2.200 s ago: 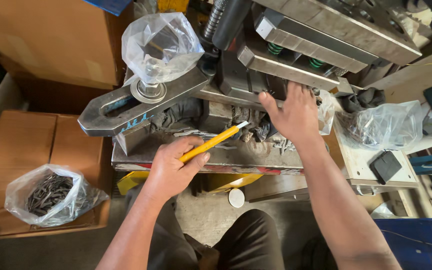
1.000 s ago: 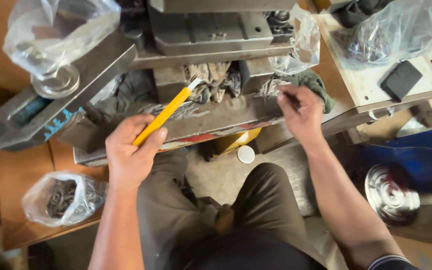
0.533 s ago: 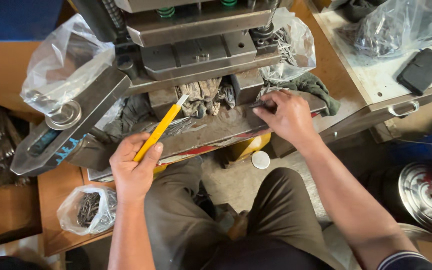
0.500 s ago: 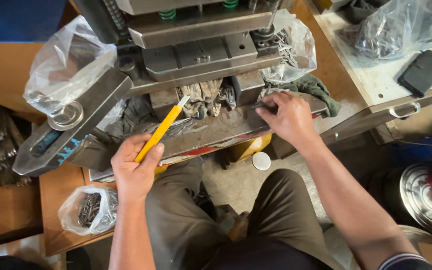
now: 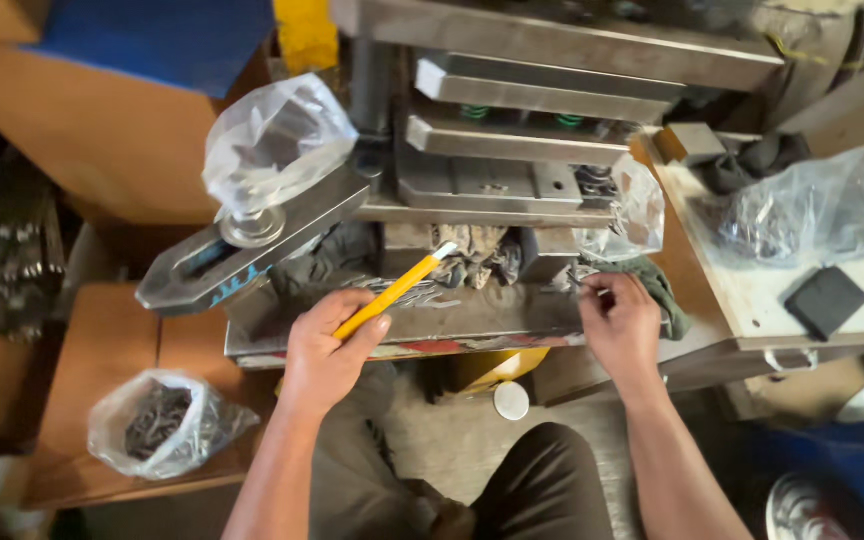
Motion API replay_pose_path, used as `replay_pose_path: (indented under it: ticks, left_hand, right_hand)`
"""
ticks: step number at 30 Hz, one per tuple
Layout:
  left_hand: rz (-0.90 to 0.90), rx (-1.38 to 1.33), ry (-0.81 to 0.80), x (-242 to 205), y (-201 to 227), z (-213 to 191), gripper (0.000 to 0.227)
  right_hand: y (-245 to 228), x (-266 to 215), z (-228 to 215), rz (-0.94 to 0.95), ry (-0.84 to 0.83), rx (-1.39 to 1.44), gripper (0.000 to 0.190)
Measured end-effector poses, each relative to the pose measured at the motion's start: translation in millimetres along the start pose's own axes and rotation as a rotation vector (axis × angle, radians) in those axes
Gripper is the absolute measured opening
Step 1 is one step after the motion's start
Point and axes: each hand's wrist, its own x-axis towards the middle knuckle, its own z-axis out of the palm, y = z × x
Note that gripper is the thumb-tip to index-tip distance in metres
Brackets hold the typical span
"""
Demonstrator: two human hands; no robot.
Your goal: The person operates a manual press machine, repeatedly placing small metal pieces into the die and using a yellow tool to assist with positioning. The person then pulls the lever to activate the press and collects the processed pieces.
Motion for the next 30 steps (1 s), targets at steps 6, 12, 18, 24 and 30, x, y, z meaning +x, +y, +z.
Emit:
replay_pose_path:
  ticks: [6,12,18,24,30]
  left_hand:
    - [0.096,0.065,-0.018,1,8,-3,0.025]
    - [0.078,0.000,-0.043,1,13,-5,0.022]
    - [0.072,-0.024,-0.065,1,15,-9,0.024]
    - [0.095,-0.016,-0.076,1,21,-15,0.021]
    - [0.150,-0.072,-0.102,1,24,-19,0.018]
  right_hand:
    - [-47,23,-3,0.066,-0.045,0.169,0.010]
    - [-94,71,9,-0.326,-0.045,-0.065,0.009]
    - [-107,87,39,-0.544,-0.069,-0.333,0.042]
    - [-99,104,61,-0.393,-0.224,-0.452,0.072]
    - [-92,119,76,-0.214,-0.282,-0.515,0.070]
